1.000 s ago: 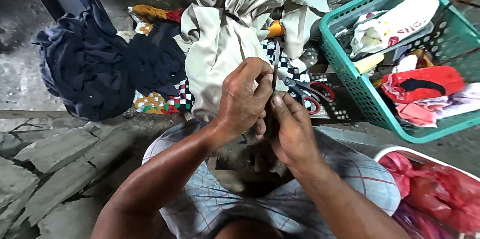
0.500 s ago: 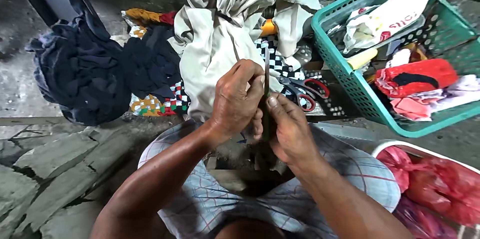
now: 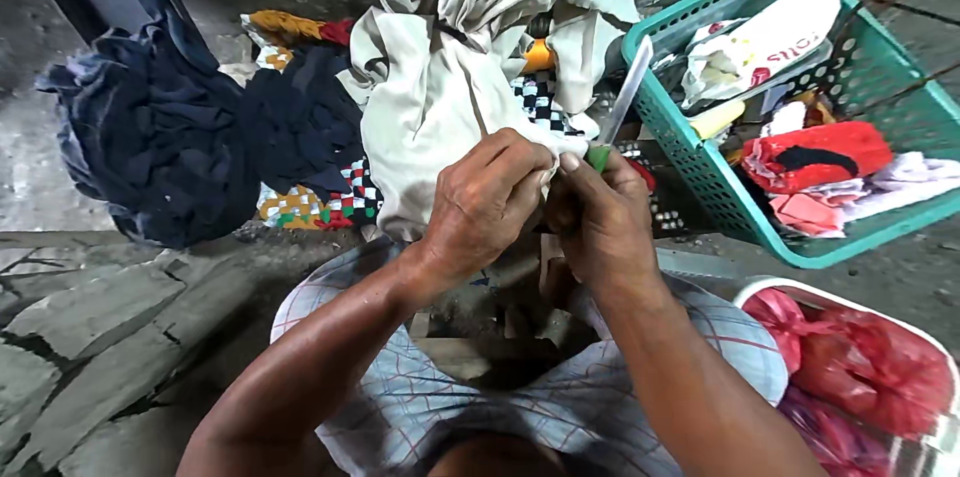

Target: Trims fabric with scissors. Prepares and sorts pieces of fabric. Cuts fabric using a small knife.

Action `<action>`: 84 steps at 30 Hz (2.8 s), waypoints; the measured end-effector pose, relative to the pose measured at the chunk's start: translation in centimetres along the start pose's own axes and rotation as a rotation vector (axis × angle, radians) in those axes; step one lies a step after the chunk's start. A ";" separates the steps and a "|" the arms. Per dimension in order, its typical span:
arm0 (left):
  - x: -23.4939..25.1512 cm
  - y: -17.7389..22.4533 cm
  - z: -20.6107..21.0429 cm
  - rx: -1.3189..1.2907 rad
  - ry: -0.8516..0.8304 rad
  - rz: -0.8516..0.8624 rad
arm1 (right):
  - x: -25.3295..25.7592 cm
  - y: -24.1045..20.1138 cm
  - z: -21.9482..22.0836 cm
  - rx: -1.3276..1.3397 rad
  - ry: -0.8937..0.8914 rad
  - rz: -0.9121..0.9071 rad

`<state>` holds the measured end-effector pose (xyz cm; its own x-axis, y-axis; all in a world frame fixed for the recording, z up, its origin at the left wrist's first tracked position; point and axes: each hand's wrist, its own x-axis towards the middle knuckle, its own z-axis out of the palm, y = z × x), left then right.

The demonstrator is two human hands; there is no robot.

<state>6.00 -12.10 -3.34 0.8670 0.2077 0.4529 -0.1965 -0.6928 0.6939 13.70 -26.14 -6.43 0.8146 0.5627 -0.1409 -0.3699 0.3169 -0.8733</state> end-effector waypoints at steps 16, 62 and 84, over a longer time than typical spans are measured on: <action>0.8 0.8 -0.5 -0.044 0.079 -0.092 | -0.7 -1.3 -0.3 0.052 0.039 -0.119; -0.3 0.0 0.1 0.127 -0.089 0.022 | -1.4 -2.5 -2.2 -0.679 -0.110 -0.330; -0.2 0.1 -1.7 -0.107 -0.081 -0.421 | -3.3 0.4 -0.3 -0.649 -0.173 -0.425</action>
<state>5.06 -11.02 -2.37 0.9140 0.3987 0.0754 0.1393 -0.4828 0.8646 10.95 -28.12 -6.46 0.7272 0.6206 0.2934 0.3346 0.0527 -0.9409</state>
